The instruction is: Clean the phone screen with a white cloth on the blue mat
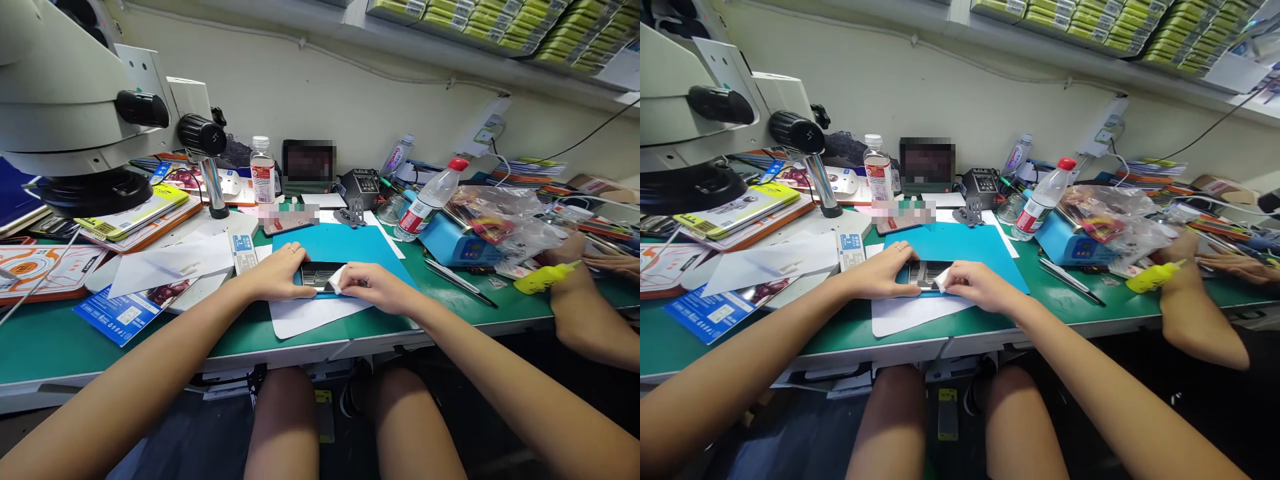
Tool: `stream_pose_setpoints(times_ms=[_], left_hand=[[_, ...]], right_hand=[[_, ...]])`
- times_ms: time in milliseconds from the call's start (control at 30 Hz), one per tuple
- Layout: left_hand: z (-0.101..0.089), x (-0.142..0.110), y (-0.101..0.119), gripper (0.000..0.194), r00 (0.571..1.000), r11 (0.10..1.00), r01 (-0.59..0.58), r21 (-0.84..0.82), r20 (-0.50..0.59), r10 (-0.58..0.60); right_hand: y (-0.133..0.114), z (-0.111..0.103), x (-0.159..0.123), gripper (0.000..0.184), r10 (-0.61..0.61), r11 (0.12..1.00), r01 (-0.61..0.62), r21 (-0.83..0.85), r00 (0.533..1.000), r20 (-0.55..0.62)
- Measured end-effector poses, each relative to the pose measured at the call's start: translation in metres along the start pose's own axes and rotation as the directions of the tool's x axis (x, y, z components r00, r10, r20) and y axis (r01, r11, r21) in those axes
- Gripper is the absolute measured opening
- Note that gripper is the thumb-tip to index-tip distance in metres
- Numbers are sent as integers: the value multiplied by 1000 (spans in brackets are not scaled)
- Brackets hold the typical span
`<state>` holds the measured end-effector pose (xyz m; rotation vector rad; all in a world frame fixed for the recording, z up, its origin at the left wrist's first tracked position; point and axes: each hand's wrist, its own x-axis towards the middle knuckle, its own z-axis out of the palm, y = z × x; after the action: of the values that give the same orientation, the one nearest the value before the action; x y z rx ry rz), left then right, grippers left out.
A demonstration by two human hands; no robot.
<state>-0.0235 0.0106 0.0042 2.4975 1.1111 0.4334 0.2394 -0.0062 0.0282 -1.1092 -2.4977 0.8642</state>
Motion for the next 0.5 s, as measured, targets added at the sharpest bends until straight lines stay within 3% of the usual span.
stream_pose_setpoints(times_ms=[100, 200, 333, 500], left_hand=[[-1, 0, 1, 53, 1000, 1000, -12, 10, 1, 12], [-1, 0, 1, 53, 1000, 1000, -10, 9, -7, 10], [-1, 0, 1, 52, 1000, 1000, -1, 0, 1, 1], [-1, 0, 1, 49, 1000, 1000, 6, -5, 1, -6]], right_hand=[[6, -6, -25, 23, 63, 998, -65, -15, 995, -74], [4, -3, -40, 23, 212, 976, -218, -8, 957, -198], [6, 0, -24, 20, 374, 924, -380, 43, 876, -304], [22, -11, -1, 21, 435, 900, -420, 117, 840, -326]])
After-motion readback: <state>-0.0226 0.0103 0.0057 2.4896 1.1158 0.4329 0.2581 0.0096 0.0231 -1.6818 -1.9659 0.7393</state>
